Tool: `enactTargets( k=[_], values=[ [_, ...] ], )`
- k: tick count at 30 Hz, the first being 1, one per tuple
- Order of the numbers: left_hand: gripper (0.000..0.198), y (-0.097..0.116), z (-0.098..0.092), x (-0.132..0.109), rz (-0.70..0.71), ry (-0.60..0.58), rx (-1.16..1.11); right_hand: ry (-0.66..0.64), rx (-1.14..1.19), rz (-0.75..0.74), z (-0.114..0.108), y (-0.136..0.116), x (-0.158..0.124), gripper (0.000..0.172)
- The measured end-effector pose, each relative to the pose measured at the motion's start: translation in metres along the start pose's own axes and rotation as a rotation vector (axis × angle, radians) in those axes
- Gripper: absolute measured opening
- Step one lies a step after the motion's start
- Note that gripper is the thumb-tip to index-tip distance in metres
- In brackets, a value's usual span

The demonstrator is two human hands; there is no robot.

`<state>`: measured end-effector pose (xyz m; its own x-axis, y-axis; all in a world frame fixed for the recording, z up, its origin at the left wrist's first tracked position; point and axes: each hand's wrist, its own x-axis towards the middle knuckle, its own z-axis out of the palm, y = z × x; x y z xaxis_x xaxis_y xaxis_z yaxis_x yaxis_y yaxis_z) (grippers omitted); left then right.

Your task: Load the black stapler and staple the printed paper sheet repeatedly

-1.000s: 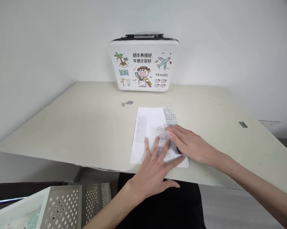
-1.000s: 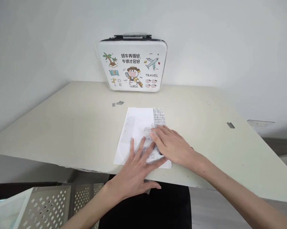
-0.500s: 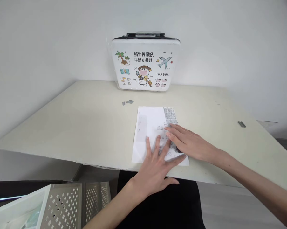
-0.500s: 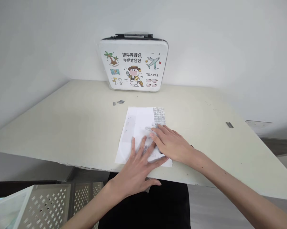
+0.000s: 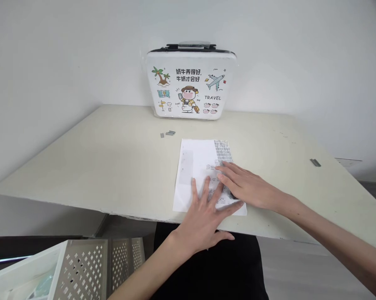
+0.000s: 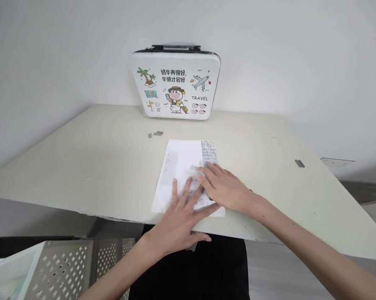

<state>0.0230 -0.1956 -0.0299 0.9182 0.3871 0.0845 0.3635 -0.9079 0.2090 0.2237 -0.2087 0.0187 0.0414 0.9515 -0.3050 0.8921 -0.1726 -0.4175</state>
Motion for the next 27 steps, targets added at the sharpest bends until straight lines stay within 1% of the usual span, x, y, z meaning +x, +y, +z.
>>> enactTargets(
  k=[7, 12, 17, 21, 23, 25, 27],
  values=[
    [0.103, -0.002, 0.003, 0.0, 0.001, 0.012, -0.004, 0.008, 0.023, -0.005, 0.001, 0.003, 0.0, 0.069],
    [0.103, 0.0, 0.003, -0.001, 0.005, 0.017, 0.011, 0.018, -0.034, -0.003, 0.003, 0.0, 0.002, 0.069],
    [0.1, 0.001, 0.001, -0.001, 0.021, 0.018, 0.022, 0.11, -0.156, -0.025, 0.019, 0.003, 0.007, 0.065],
    [0.089, -0.001, 0.0, -0.002, 0.032, 0.019, 0.001, 0.212, -0.306, -0.053, 0.036, 0.004, 0.013, 0.062],
    [0.086, -0.002, -0.001, -0.002, 0.043, 0.024, -0.01, 0.234, -0.333, -0.053, 0.04, 0.001, 0.015, 0.061],
    [0.088, -0.002, -0.001, -0.003, 0.049, 0.035, -0.01, 0.24, -0.301, -0.058, 0.037, -0.002, 0.014, 0.062],
    [0.092, -0.002, -0.001, -0.004, 0.043, 0.046, -0.004, 0.242, -0.197, -0.074, 0.026, -0.003, 0.009, 0.063]
  ],
)
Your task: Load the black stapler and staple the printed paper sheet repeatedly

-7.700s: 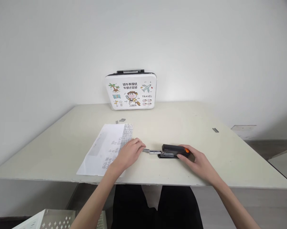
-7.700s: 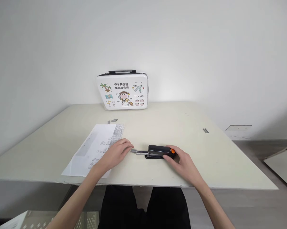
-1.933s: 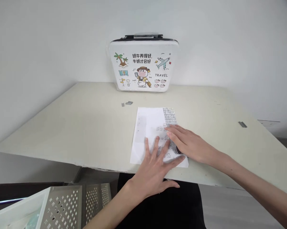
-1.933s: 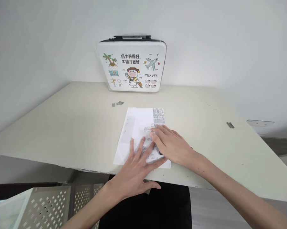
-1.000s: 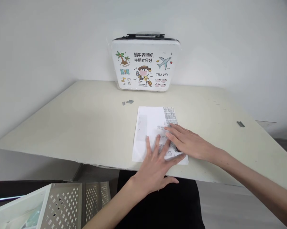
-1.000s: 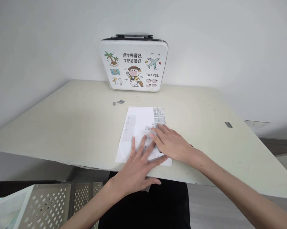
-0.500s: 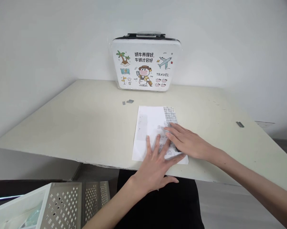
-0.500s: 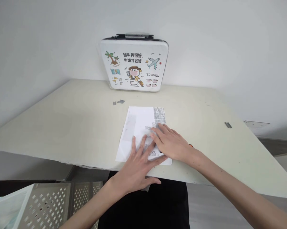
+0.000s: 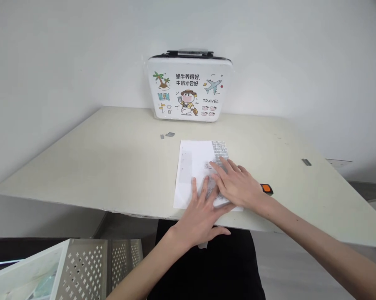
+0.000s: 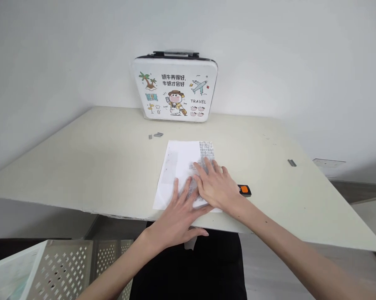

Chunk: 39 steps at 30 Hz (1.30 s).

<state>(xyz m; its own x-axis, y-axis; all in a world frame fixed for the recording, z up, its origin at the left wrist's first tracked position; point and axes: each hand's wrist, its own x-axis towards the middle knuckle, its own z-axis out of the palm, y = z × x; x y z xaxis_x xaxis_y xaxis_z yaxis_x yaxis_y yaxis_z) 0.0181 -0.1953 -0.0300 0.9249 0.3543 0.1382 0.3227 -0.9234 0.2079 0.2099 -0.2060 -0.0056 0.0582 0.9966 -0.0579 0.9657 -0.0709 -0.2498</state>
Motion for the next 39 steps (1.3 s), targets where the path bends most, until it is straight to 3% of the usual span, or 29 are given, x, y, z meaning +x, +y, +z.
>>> enactTargets(
  k=[4, 9, 14, 18, 21, 26, 33, 39],
  values=[
    [0.091, 0.0, -0.004, -0.005, -0.01, -0.015, 0.0, 0.046, 0.351, -0.02, -0.025, 0.018, -0.018, 0.058],
    [0.089, -0.001, -0.015, -0.015, -0.017, -0.063, 0.026, 0.079, 0.3, -0.26, -0.015, 0.058, -0.056, 0.046],
    [0.082, -0.014, -0.029, -0.03, 0.009, -0.071, -0.036, 0.182, 0.327, -0.055, 0.008, 0.095, -0.08, 0.041],
    [0.076, -0.044, -0.042, -0.051, -0.147, -0.002, -0.022, 0.261, 0.373, 0.135, 0.014, 0.114, -0.094, 0.048],
    [0.06, -0.07, -0.048, -0.068, -0.292, 0.037, 0.016, 0.338, 0.419, 0.218, 0.018, 0.12, -0.103, 0.049],
    [0.064, -0.089, -0.048, -0.081, -0.336, -0.043, 0.046, 0.41, 0.486, 0.279, 0.023, 0.119, -0.11, 0.047],
    [0.06, -0.077, -0.04, -0.064, -0.325, -0.009, 0.06, 0.497, 0.492, 0.302, 0.024, 0.117, -0.111, 0.043],
    [0.062, -0.057, -0.026, -0.012, -0.28, -0.047, -0.023, 0.681, 0.523, 0.38, 0.026, 0.118, -0.113, 0.043]
  ],
)
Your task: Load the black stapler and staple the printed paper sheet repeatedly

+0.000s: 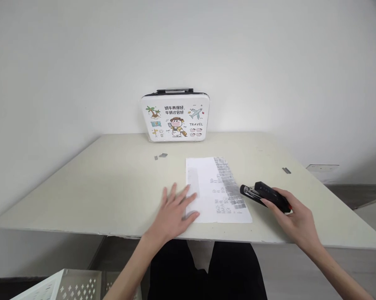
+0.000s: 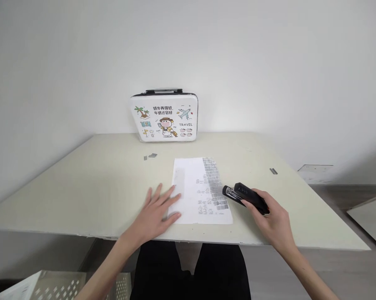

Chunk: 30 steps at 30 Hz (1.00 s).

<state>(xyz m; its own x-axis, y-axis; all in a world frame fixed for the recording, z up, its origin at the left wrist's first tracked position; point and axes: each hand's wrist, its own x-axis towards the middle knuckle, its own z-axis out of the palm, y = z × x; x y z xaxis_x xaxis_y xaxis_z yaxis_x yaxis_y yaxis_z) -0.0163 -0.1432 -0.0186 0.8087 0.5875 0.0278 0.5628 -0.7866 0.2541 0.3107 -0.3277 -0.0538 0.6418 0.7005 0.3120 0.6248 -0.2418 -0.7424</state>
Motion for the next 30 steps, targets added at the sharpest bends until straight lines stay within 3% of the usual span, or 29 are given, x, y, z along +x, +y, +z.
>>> enactTargets(
  k=[10, 14, 19, 23, 26, 30],
  values=[
    [0.066, 0.093, 0.051, 0.102, 0.101, 0.024, -0.111, 0.067, 0.047, -0.105, -0.007, -0.032, 0.009, 0.04],
    [0.076, 0.115, 0.067, 0.122, 0.124, 0.036, -0.134, 0.061, 0.073, -0.139, -0.005, -0.04, 0.013, 0.037],
    [0.076, 0.127, 0.077, 0.128, 0.17, 0.131, -0.171, 0.047, 0.084, -0.167, 0.004, -0.044, 0.018, 0.036],
    [0.064, 0.109, 0.068, 0.12, 0.287, 0.155, -0.212, 0.029, 0.097, -0.18, 0.013, -0.05, 0.028, 0.035],
    [0.052, 0.064, 0.05, 0.112, 0.311, 0.148, -0.315, -0.046, 0.164, -0.16, 0.025, -0.055, 0.041, 0.036],
    [0.03, -0.009, 0.021, 0.103, -0.044, 0.353, -0.633, -0.236, 0.28, -0.163, 0.057, -0.061, 0.058, 0.036]
  ],
)
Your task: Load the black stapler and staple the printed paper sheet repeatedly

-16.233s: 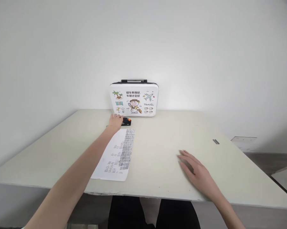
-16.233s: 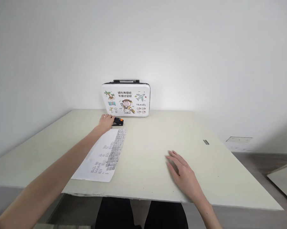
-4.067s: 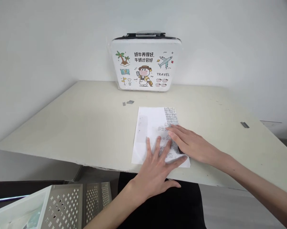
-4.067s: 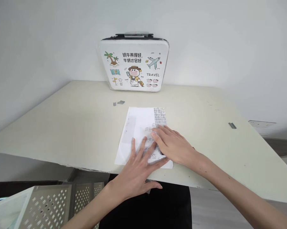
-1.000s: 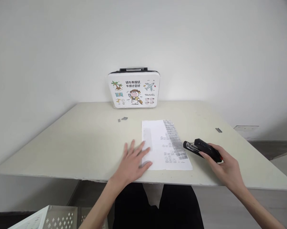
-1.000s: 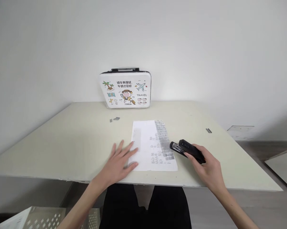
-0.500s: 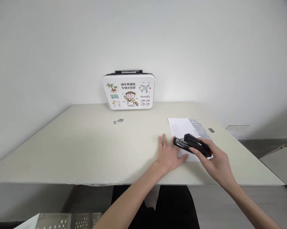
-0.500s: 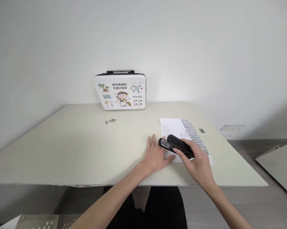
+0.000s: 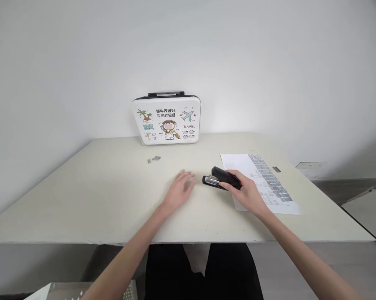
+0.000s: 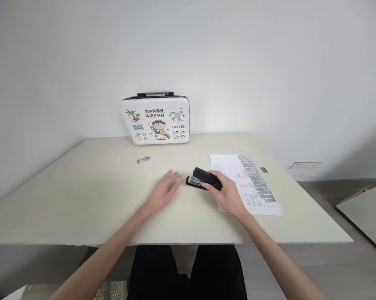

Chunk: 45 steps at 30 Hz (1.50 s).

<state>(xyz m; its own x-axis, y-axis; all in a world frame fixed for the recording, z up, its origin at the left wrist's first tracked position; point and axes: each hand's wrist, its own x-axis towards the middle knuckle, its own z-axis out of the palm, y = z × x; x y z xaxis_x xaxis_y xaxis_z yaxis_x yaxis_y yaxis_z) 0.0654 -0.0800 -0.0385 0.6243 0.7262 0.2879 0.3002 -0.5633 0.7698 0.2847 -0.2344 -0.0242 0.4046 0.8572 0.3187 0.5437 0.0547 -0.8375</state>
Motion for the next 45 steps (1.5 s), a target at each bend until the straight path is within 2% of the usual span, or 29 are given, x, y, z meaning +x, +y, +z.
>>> enactTargets(
  k=[2, 4, 8, 11, 16, 24, 28, 31, 34, 39, 42, 45],
  values=[
    [0.031, -0.013, -0.023, 0.004, -0.097, 0.124, -0.029, -0.092, 0.044, -0.018, 0.018, 0.003, 0.01, 0.035],
    [0.037, -0.018, -0.034, 0.005, -0.165, 0.205, -0.05, -0.156, 0.072, -0.046, 0.035, 0.004, 0.018, 0.033],
    [0.033, -0.015, -0.033, 0.004, -0.219, 0.237, -0.122, -0.189, 0.09, -0.063, 0.054, 0.005, 0.025, 0.034],
    [0.03, -0.011, -0.029, 0.003, -0.225, 0.226, -0.164, -0.162, 0.103, -0.026, 0.055, 0.007, 0.023, 0.034],
    [0.028, -0.008, -0.03, 0.002, -0.244, 0.247, -0.198, -0.022, 0.125, 0.08, 0.056, 0.017, 0.016, 0.046],
    [0.019, -0.01, -0.031, 0.001, -0.31, 0.475, -0.234, 0.056, 0.121, 0.097, 0.06, 0.021, 0.016, 0.044],
    [0.017, -0.015, -0.034, 0.001, -0.346, 0.537, -0.354, 0.021, 0.08, 0.053, 0.056, 0.015, 0.014, 0.042],
    [0.02, -0.015, -0.033, 0.002, -0.357, 0.519, -0.508, -0.047, 0.048, -0.027, 0.055, 0.01, 0.01, 0.034],
    [0.024, -0.012, -0.031, 0.003, -0.38, 0.457, -0.7, -0.04, 0.016, -0.105, 0.055, 0.005, 0.007, 0.031],
    [0.037, -0.007, -0.031, 0.005, -0.522, 0.233, -1.023, 0.039, -0.007, -0.316, 0.058, -0.005, 0.003, 0.017],
    [0.045, -0.007, -0.034, 0.005, -0.604, 0.085, -1.135, 0.088, -0.094, -0.548, 0.064, -0.014, 0.003, 0.027],
    [0.047, -0.006, -0.037, 0.003, -0.634, 0.017, -1.188, 0.086, -0.225, -0.731, 0.071, -0.022, 0.003, 0.032]
  ],
)
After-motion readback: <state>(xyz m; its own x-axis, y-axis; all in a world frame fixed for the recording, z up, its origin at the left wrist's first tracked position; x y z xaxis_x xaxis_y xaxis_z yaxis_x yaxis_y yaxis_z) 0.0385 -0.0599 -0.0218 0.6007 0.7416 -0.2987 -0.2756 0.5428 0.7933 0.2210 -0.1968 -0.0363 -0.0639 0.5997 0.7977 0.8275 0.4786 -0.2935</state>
